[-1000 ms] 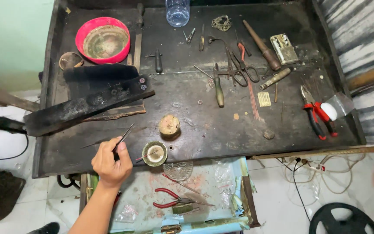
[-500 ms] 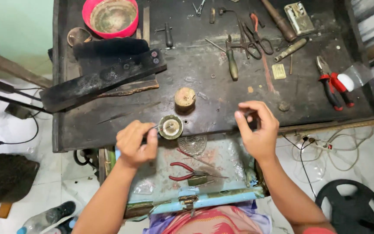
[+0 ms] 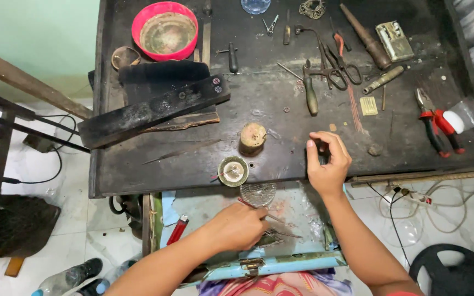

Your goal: Soldering and shaping a small jewelry component using a blowtorch and hand tools on a workbench.

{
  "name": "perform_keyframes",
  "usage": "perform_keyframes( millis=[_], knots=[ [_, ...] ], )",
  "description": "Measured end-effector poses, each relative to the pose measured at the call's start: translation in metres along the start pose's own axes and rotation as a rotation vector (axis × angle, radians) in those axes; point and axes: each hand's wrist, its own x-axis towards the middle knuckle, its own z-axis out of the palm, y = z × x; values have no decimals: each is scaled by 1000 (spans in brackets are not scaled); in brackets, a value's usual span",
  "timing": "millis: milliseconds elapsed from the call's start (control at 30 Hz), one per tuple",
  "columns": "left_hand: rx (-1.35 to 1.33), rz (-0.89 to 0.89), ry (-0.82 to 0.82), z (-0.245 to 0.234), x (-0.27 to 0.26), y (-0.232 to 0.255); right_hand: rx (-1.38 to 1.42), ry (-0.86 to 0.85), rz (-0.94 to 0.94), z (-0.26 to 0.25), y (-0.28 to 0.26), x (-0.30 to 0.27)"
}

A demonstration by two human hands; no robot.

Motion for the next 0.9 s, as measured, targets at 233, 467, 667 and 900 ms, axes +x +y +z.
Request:
perform_keyframes(
  millis=[233,467,667,900],
  knots=[
    [-68,-69,-68,6,-1,-6,4,-63,-20,0,-1,2],
    [-46,-177,-114,4,-5,-5,39,-117,40,-3,-1,5],
    [-74,-247,-168,-4,-6,-11,80,-144,72,-5,2,7],
    [-98,-326,-237,-7,-14,-16,86,-142,106,-7,3,5]
  ],
)
